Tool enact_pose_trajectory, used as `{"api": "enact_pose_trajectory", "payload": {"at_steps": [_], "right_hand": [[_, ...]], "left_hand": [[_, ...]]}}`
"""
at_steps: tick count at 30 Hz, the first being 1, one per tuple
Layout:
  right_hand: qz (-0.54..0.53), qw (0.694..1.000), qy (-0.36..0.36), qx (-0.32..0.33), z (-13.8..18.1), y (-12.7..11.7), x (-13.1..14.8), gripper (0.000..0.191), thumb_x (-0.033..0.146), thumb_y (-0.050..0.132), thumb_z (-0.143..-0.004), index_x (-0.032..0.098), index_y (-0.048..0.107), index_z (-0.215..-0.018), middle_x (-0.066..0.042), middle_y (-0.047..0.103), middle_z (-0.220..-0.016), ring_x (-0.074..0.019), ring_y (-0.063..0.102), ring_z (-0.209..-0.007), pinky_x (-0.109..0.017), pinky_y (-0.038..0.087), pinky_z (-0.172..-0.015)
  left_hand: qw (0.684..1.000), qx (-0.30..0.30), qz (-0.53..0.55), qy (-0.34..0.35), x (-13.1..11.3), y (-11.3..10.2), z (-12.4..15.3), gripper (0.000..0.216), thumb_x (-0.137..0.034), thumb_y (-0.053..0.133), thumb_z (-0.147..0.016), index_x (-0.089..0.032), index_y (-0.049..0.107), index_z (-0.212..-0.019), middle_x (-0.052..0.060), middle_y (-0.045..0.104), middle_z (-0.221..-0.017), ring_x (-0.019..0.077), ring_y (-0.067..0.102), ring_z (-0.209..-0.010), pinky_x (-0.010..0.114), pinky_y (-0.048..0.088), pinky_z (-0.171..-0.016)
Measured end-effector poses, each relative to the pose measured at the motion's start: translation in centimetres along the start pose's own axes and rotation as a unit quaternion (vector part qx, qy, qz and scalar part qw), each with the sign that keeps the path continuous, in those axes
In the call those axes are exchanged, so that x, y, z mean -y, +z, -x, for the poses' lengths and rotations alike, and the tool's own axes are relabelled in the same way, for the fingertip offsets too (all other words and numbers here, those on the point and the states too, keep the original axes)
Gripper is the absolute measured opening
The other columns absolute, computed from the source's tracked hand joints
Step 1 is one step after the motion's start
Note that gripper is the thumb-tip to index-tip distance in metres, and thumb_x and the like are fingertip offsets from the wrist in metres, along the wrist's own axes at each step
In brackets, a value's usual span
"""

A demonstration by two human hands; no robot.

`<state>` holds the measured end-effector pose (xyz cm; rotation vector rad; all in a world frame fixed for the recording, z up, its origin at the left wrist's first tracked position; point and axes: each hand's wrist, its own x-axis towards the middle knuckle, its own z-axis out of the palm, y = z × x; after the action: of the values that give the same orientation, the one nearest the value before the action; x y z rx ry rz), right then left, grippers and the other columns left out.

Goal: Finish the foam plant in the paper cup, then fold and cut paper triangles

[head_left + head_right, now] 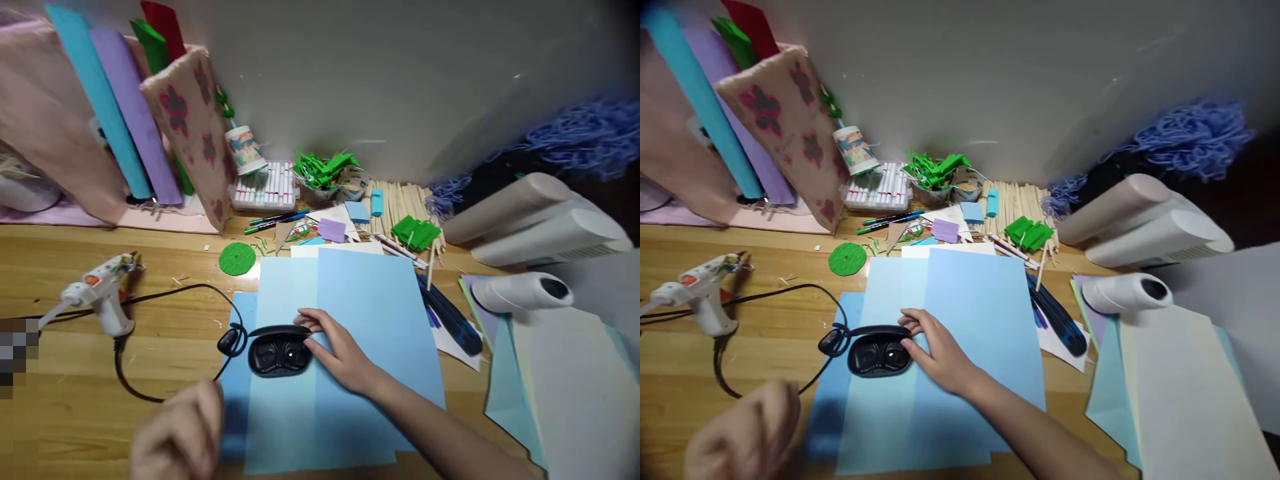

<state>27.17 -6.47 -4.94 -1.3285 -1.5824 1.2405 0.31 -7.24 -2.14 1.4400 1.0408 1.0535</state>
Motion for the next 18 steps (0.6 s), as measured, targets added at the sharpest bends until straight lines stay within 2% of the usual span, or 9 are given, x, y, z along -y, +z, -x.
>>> {"api": "enact_pose_trajectory", "payload": {"at_steps": [1, 2, 4, 6, 10, 14, 16, 18], "right_hand": [[0.004, 1.000, 0.004, 0.003, 0.0, 0.0, 0.0, 0.038, 0.023, 0.044, -0.089, 0.022, 0.036, -0.126, -0.007, 0.052, -0.116, -0.0150, 0.051, -0.102, -0.031, 0.042, -0.091], [0.009, 1.000, 0.008, 0.004, 0.0, 0.1, 0.0, 0.038, 0.024, 0.044, -0.089, 0.023, 0.036, -0.126, -0.006, 0.052, -0.116, -0.0150, 0.051, -0.103, -0.031, 0.041, -0.091], [0.018, 1.000, 0.015, 0.005, 0.0, 0.2, 0.0, 0.037, 0.024, 0.043, -0.089, 0.023, 0.036, -0.125, -0.006, 0.052, -0.116, -0.0151, 0.050, -0.104, -0.031, 0.041, -0.092], [0.021, 1.000, 0.020, 0.003, 0.0, 0.2, -0.1, 0.036, 0.025, 0.042, -0.090, 0.024, 0.036, -0.125, -0.006, 0.052, -0.117, -0.0153, 0.050, -0.104, -0.031, 0.041, -0.092], [0.025, 0.999, 0.030, 0.001, 0.0, 0.4, -0.4, 0.035, 0.028, 0.040, -0.091, 0.024, 0.036, -0.125, -0.006, 0.052, -0.118, -0.0161, 0.051, -0.105, -0.032, 0.041, -0.092], [0.033, 0.999, 0.028, -0.005, 0.0, 0.6, -0.6, 0.034, 0.030, 0.040, -0.091, 0.024, 0.037, -0.124, -0.007, 0.053, -0.117, -0.0177, 0.051, -0.106, -0.034, 0.041, -0.092], [0.035, 0.999, 0.025, -0.011, 0.1, 0.6, -0.6, 0.034, 0.031, 0.040, -0.091, 0.024, 0.038, -0.124, -0.007, 0.053, -0.116, -0.0182, 0.051, -0.106, -0.034, 0.041, -0.091], [0.033, 0.999, 0.024, -0.014, 0.1, 0.7, -0.6, 0.033, 0.031, 0.039, -0.091, 0.024, 0.038, -0.123, -0.007, 0.053, -0.116, -0.0181, 0.051, -0.106, -0.034, 0.042, -0.091]], "left_hand": [[0.996, 0.047, -0.078, 0.009, 0.1, 0.0, -1.3, 0.013, -0.033, 0.058, -0.079, -0.020, 0.060, -0.082, 0.002, 0.057, -0.080, 0.0144, 0.055, -0.071, 0.026, 0.047, -0.061], [0.982, 0.038, -0.184, 0.002, 0.3, 0.0, -2.4, 0.013, -0.030, 0.061, -0.078, -0.022, 0.060, -0.088, 0.003, 0.056, -0.083, 0.0158, 0.055, -0.075, 0.028, 0.047, -0.066], [0.936, 0.014, -0.352, 0.015, 0.8, 0.1, -4.0, 0.033, -0.034, 0.065, -0.072, -0.024, 0.056, -0.102, 0.004, 0.056, -0.096, 0.0201, 0.054, -0.088, 0.033, 0.046, -0.078], [0.901, 0.021, -0.433, 0.024, 1.4, 0.1, -4.5, 0.042, -0.039, 0.064, -0.073, -0.024, 0.052, -0.110, 0.005, 0.055, -0.105, 0.0225, 0.052, -0.099, 0.037, 0.044, -0.086], [0.880, 0.073, -0.467, 0.040, 2.3, 0.2, -3.9, 0.035, -0.036, 0.055, -0.081, -0.022, 0.049, -0.113, 0.006, 0.057, -0.108, 0.0210, 0.053, -0.102, 0.036, 0.044, -0.088], [0.867, 0.090, -0.483, 0.085, 2.6, -0.1, -3.5, 0.030, -0.028, 0.048, -0.086, -0.022, 0.050, -0.116, 0.006, 0.059, -0.112, 0.0192, 0.054, -0.103, 0.034, 0.043, -0.090], [0.877, 0.075, -0.466, 0.090, 2.4, -0.4, -3.4, 0.025, -0.024, 0.045, -0.088, -0.021, 0.053, -0.112, 0.006, 0.062, -0.107, 0.0177, 0.057, -0.098, 0.032, 0.043, -0.088], [0.900, 0.036, -0.427, 0.079, 1.6, -0.6, -3.4, 0.021, -0.022, 0.043, -0.089, -0.020, 0.055, -0.106, 0.005, 0.064, -0.100, 0.0161, 0.058, -0.094, 0.029, 0.044, -0.085]]}}
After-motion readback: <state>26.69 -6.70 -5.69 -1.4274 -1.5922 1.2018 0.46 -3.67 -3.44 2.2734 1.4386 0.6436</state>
